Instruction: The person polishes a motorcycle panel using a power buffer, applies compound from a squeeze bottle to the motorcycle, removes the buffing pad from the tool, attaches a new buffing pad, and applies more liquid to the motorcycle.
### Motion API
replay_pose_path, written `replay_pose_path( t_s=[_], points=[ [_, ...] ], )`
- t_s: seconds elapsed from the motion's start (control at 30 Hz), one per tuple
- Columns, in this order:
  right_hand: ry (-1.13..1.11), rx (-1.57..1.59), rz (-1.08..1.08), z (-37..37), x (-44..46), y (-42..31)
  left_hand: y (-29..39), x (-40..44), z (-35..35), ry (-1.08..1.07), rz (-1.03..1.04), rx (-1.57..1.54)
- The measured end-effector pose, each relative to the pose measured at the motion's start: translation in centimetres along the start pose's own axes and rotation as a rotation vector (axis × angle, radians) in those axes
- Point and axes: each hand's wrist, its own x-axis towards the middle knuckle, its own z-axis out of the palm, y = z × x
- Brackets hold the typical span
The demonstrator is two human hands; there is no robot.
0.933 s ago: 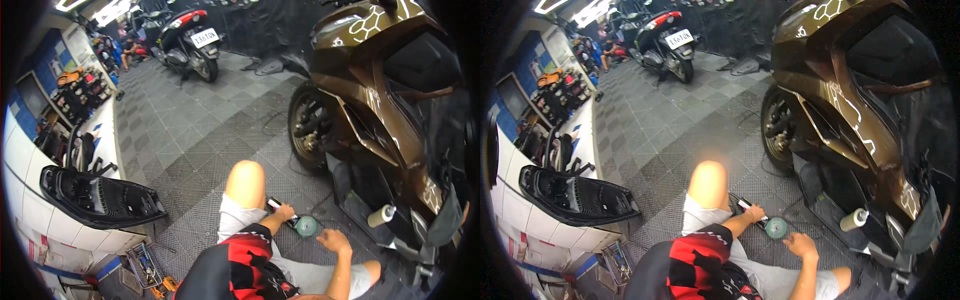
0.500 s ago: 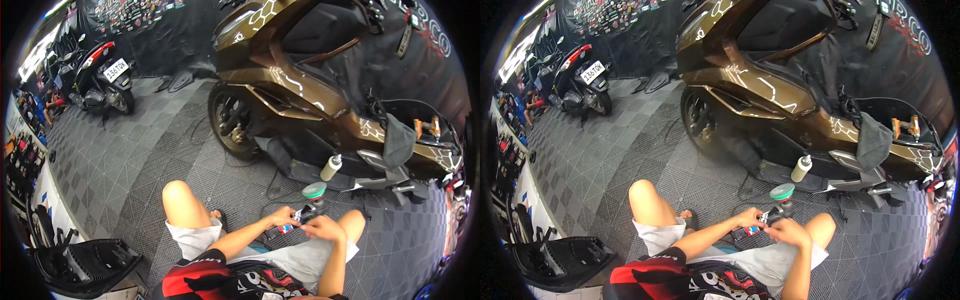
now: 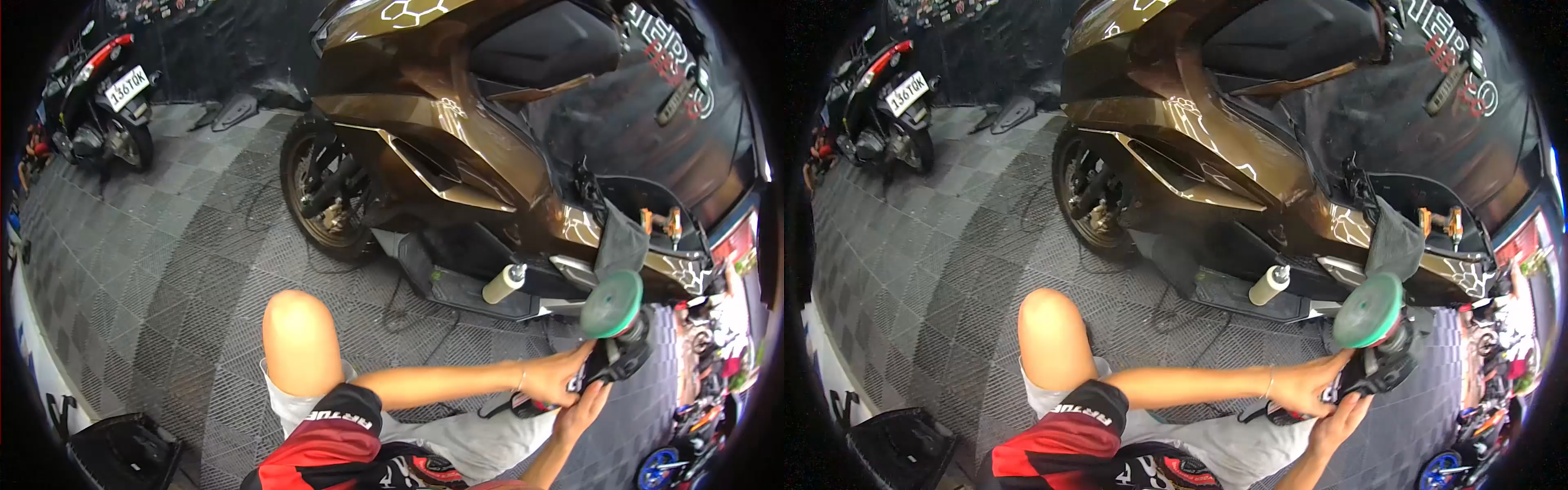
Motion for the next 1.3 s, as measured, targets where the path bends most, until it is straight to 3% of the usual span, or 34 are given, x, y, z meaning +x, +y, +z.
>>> replay_pose_path(
  t_s=[0.03,0.17,0.23,0.3,0.33,0.37,0.43,0.47,0.5,0.57,0.6,0.63,0.7,0.73,0.77,0.83,0.9,0.93,1.03,1.1,1.17,1.2,1.3],
  points=[
    [0.062,-0.141,-0.016,0.5,-0.6,0.5,0.2,-0.8,-0.1,0.009,-0.035,-0.038],
    [0.211,-0.071,0.187,1.1,1.4,-2.9,-0.3,-0.9,0.1,-0.094,-0.101,-0.027],
    [0.178,-0.135,0.171,0.4,2.1,-4.3,-0.8,-0.7,0.6,0.094,0.101,-0.1],
    [-0.134,0.051,0.118,-0.8,2.3,-5.4,1.2,-0.5,-0.4,0.129,0.121,-0.217],
    [-0.3,-0.062,0.026,-0.7,2.5,-6.4,2.2,-0.1,-1.1,0.174,0.124,-0.295],
    [-0.296,-0.088,0.017,-0.5,3.2,-7.7,2.5,0.0,-1.0,0.184,0.09,-0.348],
    [-0.624,-0.57,0.292,-0.6,4.0,-11.1,2.4,0.8,-0.2,0.101,0.045,-0.713],
    [-0.358,-0.815,0.664,3.4,4.3,-13.3,2.9,1.1,-0.4,0.177,0.14,-0.783],
    [-0.35,-0.834,0.651,3.2,4.7,-13.1,4.0,0.7,-0.9,0.365,0.135,-0.764],
    [-0.727,-0.94,0.211,2.2,5.1,-12.2,6.0,0.0,-3.7,0.383,0.116,-0.77],
    [-0.718,-0.919,0.11,4.2,5.2,-12.5,6.4,0.5,-4.4,0.377,0.118,-0.784],
    [-0.514,-0.848,0.256,6.3,5.0,-13.4,6.5,1.0,-4.8,0.405,0.179,-0.85],
    [-0.655,-0.973,0.335,7.8,7.0,-15.1,7.2,1.7,-6.1,0.45,0.215,-0.911],
    [-0.701,-0.791,0.393,8.8,8.1,-15.9,6.9,2.1,-6.7,0.367,0.22,-0.862],
    [-0.516,-0.806,0.433,9.7,8.3,-16.4,6.6,2.4,-6.9,0.284,0.221,-0.818],
    [-0.482,-0.955,0.203,10.6,8.9,-16.7,6.3,2.6,-7.2,0.266,0.246,-0.892],
    [-0.655,-1.147,0.374,11.7,10.9,-18.6,5.8,2.6,-7.6,0.116,0.198,-0.834],
    [-0.674,-1.113,0.273,10.8,11.0,-18.3,5.7,2.6,-7.8,0.118,0.221,-0.772],
    [-0.526,-1.174,0.243,11.1,10.4,-18.8,6.2,2.5,-9.1,0.033,0.171,-0.731],
    [-0.619,-1.222,0.395,13.2,11.2,-19.7,6.7,2.4,-9.7,0.064,0.17,-0.75],
    [-0.497,-1.204,0.341,11.7,10.7,-19.1,6.9,2.7,-9.9,0.195,0.182,-0.799],
    [-0.482,-1.181,0.351,11.6,10.8,-19.1,7.2,2.5,-10.5,0.154,0.144,-0.878],
    [-0.545,-1.164,0.379,13.8,11.7,-19.9,7.5,2.4,-10.1,0.3,0.249,-0.805]
  ],
)
